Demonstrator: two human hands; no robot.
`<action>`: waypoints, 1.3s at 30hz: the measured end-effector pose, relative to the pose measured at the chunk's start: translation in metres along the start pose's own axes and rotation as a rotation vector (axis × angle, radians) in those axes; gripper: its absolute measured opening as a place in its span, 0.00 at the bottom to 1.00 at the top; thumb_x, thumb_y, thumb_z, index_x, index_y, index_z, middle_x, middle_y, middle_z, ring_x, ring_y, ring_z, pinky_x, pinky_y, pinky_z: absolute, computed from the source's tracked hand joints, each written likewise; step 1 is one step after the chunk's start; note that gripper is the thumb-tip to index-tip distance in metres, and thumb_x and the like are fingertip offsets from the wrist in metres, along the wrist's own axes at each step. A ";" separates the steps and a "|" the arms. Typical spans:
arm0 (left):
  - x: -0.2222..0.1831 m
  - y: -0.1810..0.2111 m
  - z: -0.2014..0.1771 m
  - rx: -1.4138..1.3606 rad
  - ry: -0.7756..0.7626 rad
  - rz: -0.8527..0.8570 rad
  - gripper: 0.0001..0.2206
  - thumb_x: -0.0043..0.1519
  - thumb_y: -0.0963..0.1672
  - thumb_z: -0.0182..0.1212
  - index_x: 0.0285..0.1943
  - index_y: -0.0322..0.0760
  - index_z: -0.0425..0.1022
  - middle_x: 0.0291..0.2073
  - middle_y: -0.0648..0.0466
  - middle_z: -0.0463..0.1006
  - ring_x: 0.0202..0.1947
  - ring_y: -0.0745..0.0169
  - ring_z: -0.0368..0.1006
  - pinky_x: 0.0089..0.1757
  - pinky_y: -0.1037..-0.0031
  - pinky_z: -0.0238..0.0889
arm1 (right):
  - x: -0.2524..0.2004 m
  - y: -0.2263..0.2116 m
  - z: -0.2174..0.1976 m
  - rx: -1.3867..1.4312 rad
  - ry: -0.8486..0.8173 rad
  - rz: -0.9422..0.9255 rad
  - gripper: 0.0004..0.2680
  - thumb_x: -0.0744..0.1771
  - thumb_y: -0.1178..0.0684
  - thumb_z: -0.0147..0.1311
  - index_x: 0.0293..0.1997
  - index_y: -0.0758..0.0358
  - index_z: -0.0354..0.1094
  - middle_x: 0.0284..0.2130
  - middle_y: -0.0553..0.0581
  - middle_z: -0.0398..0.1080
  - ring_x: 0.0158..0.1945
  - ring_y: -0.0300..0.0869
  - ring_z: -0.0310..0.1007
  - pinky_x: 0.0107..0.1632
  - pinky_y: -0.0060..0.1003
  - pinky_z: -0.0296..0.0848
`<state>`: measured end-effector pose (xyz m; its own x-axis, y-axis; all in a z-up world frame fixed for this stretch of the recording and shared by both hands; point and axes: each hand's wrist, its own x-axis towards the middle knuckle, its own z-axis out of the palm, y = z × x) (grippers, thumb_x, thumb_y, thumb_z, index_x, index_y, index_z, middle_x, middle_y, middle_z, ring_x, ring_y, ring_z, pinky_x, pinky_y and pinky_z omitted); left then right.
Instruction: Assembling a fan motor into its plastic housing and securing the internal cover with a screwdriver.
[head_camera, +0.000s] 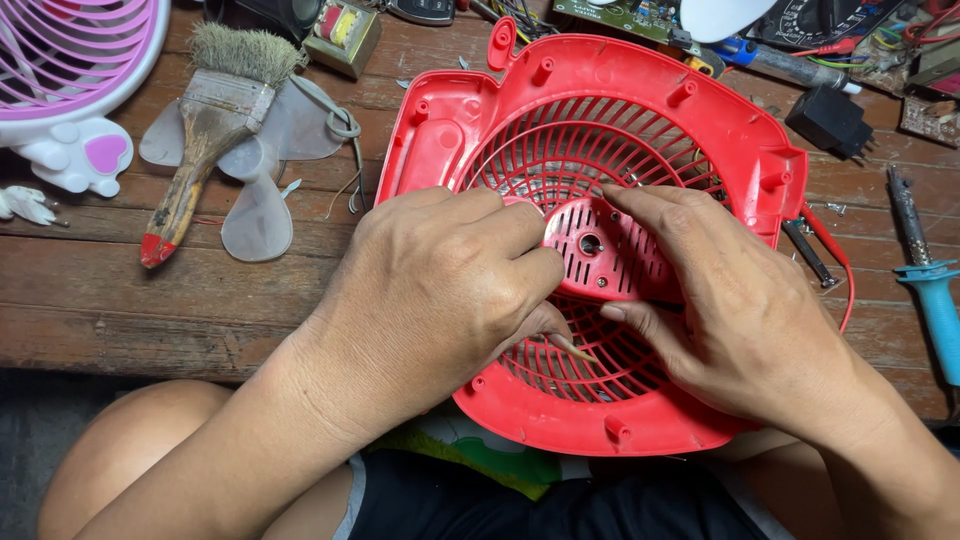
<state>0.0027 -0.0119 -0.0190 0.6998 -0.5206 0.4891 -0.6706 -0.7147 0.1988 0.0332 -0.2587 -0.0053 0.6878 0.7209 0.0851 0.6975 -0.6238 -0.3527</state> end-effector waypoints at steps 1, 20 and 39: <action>0.000 0.000 0.000 0.000 0.000 0.000 0.23 0.48 0.57 0.81 0.25 0.45 0.70 0.25 0.56 0.68 0.27 0.51 0.67 0.26 0.59 0.59 | 0.000 0.000 0.000 0.000 0.000 0.000 0.25 0.66 0.46 0.56 0.69 0.69 0.55 0.60 0.65 0.67 0.63 0.56 0.68 0.53 0.48 0.73; 0.005 0.005 0.001 0.005 -0.101 -0.074 0.18 0.49 0.52 0.78 0.33 0.43 0.72 0.30 0.55 0.71 0.31 0.51 0.69 0.29 0.58 0.65 | 0.003 0.002 0.003 -0.141 -0.053 -0.040 0.26 0.63 0.49 0.59 0.68 0.67 0.59 0.59 0.65 0.68 0.59 0.56 0.71 0.58 0.49 0.70; 0.026 0.010 0.051 0.279 -0.505 -0.297 0.07 0.57 0.40 0.58 0.37 0.49 0.80 0.26 0.57 0.82 0.26 0.50 0.82 0.23 0.59 0.73 | 0.007 0.002 -0.001 -0.174 -0.155 0.089 0.31 0.61 0.43 0.63 0.71 0.59 0.57 0.54 0.59 0.67 0.53 0.55 0.71 0.36 0.56 0.76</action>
<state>0.0266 -0.0568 -0.0472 0.9209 -0.3890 -0.0258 -0.3891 -0.9212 0.0026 0.0396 -0.2558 -0.0047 0.7184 0.6901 -0.0879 0.6688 -0.7199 -0.1858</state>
